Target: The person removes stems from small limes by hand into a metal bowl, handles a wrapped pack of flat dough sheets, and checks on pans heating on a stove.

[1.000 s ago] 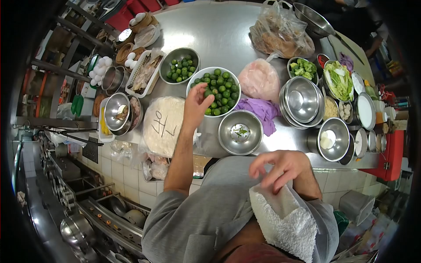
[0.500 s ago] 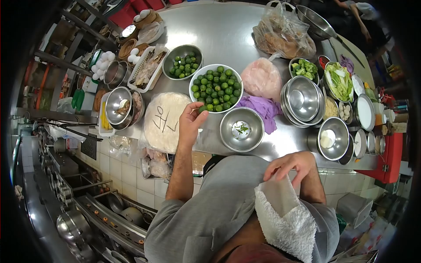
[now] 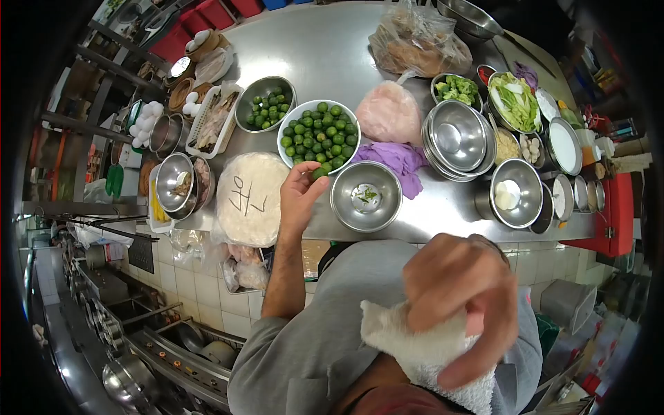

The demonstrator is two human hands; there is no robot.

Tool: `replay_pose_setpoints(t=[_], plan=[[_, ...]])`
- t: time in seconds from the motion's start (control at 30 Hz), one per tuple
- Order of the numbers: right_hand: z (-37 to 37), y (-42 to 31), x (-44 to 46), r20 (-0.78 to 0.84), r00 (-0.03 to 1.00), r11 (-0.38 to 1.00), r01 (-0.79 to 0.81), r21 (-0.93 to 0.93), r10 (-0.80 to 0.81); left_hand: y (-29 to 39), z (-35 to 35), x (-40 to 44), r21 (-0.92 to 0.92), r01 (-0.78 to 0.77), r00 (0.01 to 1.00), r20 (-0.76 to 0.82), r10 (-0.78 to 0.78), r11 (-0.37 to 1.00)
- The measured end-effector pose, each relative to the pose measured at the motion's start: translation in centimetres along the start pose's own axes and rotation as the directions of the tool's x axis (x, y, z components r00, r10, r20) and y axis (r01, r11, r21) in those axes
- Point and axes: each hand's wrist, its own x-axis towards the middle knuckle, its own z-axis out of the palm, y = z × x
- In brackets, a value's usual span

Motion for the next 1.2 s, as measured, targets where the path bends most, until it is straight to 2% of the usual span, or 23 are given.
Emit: replay_pose_setpoints(t=[0.03,0.07,0.13,0.17,0.23,0.27,0.33,0.37,0.43,0.47,0.53,0.6,0.63,0.67,0.77,0.87,1.0,1.03,1.1,1.13,1.2], plan=[[0.5,0.2,0.6,-0.011,1.0,0.999,0.027,0.043,-0.027,-0.1,-0.2,0.0,0.009,-0.006,1.0,-0.004,0.006,1.0],[1.4,0.9,1.2,-0.07,0.983,0.98,0.177,0.086,-0.172,-0.3,-0.3,-0.2,0.018,-0.01,1.0,-0.009,0.01,1.0],[2.2,1.8,1.8,-0.141,0.942,0.939,0.321,0.124,-0.304,-0.4,-0.5,-0.5,0.005,0.003,1.0,-0.021,-0.003,1.0],[2.2,2.1,2.0,-0.091,0.963,0.919,0.271,0.286,-0.256,-0.5,-0.6,-0.6,-0.007,0.005,1.0,-0.031,-0.005,1.0],[2.5,2.5,1.9,-0.033,0.977,0.875,0.202,0.441,-0.209,-0.9,-1.0,-0.9,-0.007,0.014,0.999,-0.037,-0.014,1.0],[2.9,2.6,1.6,0.021,0.988,0.823,0.116,0.556,-0.154,-1.1,-1.1,-0.8,-0.006,0.014,0.999,-0.038,-0.014,1.0],[2.8,2.7,1.0,0.084,0.991,0.752,0.023,0.659,-0.104,-1.2,-1.0,-0.8,-0.026,0.011,0.999,-0.037,-0.012,1.0],[2.3,2.4,0.5,0.237,0.972,0.81,-0.138,0.57,-0.001,-1.3,-0.9,-1.0,-0.042,0.013,0.999,-0.037,-0.015,0.999],[2.3,2.4,0.3,0.37,0.922,0.842,-0.286,0.457,0.112,-1.4,-1.1,-1.0,-0.038,0.031,0.999,-0.024,-0.032,0.999],[2.7,2.8,0.6,0.126,0.992,0.914,-0.033,0.403,-0.02,-1.5,-1.1,-0.9,-0.033,0.044,0.999,-0.006,-0.044,0.998],[2.7,2.8,0.7,-0.117,0.977,0.939,0.205,0.277,-0.179,-1.6,-0.9,-0.9,-0.035,0.05,0.999,-0.005,-0.05,0.998],[1.9,2.5,0.6,0.026,1.0,0.957,0.005,0.291,-0.013,-1.7,-0.8,-0.6,-0.036,0.051,0.999,0.001,-0.051,0.998],[2.7,3.1,1.1,0.014,1.0,0.96,0.002,0.28,-0.006,-1.8,-0.9,-0.5,-0.026,0.059,0.998,0.001,-0.059,0.998],[4.1,4.4,2.2,-0.133,0.972,0.885,0.234,0.402,-0.196,-2.0,-0.8,-0.5,-0.017,0.07,0.998,0.005,-0.07,0.997],[5.0,4.8,0.9,-0.115,0.96,0.781,0.275,0.56,-0.255,-1.8,-0.3,-0.4,-0.064,0.033,0.999,0.026,-0.031,0.997],[5.2,4.7,0.9,0.03,0.971,0.634,0.132,0.762,-0.238,-1.9,0.0,-0.2,-0.061,0.021,1.0,0.022,-0.019,0.998],[4.0,4.1,0.1,0.105,0.989,0.64,-0.013,0.768,-0.105,-1.6,-0.1,-0.5,-0.066,0.017,1.0,-0.001,-0.017,0.998],[3.4,4.1,0.0,0.005,1.0,0.653,-0.005,0.757,0.002,-1.5,-0.2,-0.5,-0.07,0.027,1.0,-0.004,-0.027,0.997],[2.6,3.6,-0.3,-0.087,0.991,0.659,-0.004,0.752,0.105,-1.5,-0.3,-0.4,-0.062,0.034,0.999,-0.023,-0.036,0.997],[2.3,3.1,-0.3,-0.093,0.961,0.69,-0.117,0.714,0.259,-1.6,-0.4,-0.4,-0.08,0.036,0.999,-0.019,-0.038,0.996],[2.1,2.8,0.2,-0.087,0.942,0.72,-0.187,0.668,0.325,-1.5,-0.2,-0.3,-0.082,0.045,0.999,-0.016,-0.047,0.996]])
